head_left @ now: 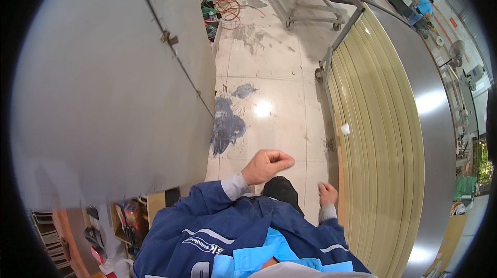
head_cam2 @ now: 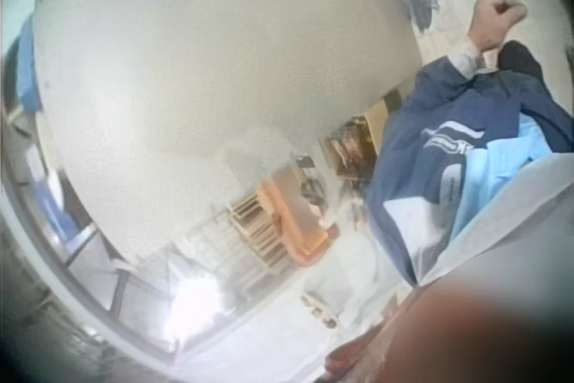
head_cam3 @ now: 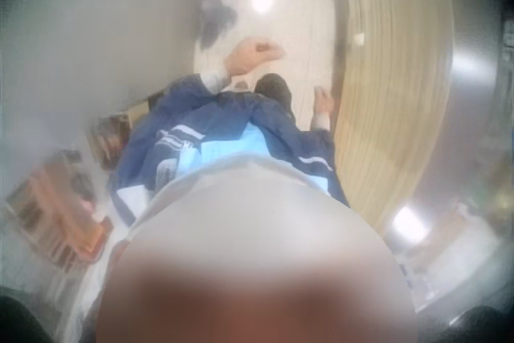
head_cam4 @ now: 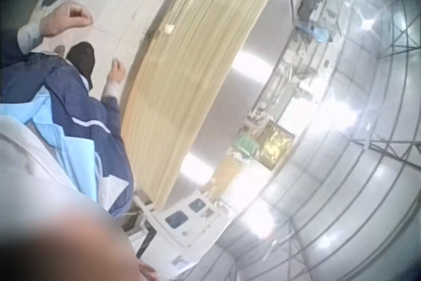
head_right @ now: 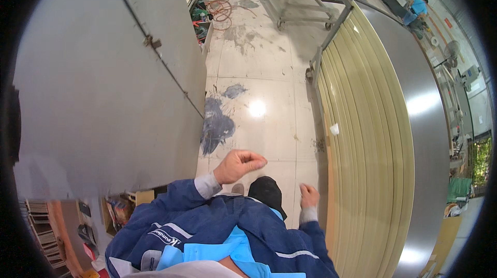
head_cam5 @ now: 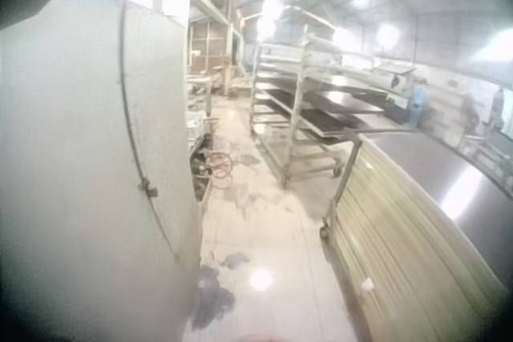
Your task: The person applies a dark finish to a curved wooden panel using a small brush and wipes the surface with a cloth. They then retrieve a small label, peel off its backing, and stick it onto the panel.
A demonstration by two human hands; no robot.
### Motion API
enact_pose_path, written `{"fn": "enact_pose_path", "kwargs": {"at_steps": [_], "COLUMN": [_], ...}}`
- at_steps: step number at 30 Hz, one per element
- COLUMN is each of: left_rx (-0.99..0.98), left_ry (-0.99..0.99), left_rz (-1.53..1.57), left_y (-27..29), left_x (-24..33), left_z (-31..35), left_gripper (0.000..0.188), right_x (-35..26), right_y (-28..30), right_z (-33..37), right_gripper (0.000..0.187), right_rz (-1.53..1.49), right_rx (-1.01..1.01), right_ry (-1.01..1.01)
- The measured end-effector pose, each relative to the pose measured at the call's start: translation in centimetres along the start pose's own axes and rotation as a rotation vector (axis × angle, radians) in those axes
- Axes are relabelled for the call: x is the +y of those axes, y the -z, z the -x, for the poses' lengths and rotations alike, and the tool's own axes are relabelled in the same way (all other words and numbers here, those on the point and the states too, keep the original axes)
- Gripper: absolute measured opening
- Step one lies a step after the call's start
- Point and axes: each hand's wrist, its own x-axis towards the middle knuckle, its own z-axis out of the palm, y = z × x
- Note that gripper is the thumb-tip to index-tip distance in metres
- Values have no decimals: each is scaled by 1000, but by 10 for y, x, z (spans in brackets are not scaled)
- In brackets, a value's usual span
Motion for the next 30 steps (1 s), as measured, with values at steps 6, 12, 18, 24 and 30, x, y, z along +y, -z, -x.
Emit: {"fn": "enact_pose_path", "kwargs": {"at_steps": [6, 12, 18, 24, 30], "left_rx": [205, 134, 135, 326, 219], "left_ry": [44, 139, -145, -307, -251], "left_rz": [15, 306, 870, 800, 612], "left_y": [87, 128, 186, 318, 406], "left_x": [37, 97, 164, 203, 253], "left_z": [-223, -396, -539, -692, -854], "left_gripper": [39, 80, 63, 62, 78], "right_x": [-63, -379, -655, -785, -894], "right_y": [8, -106, -238, -349, -404], "right_z": [-150, -350, -406, -520, -652], "right_gripper": [40, 51, 77, 112, 124], "right_rz": [-399, -916, -980, -705, -264], "right_rx": [171, -430, -1101, -1032, -780], "right_ry": [-234, 202, 588, 865, 1165]}}
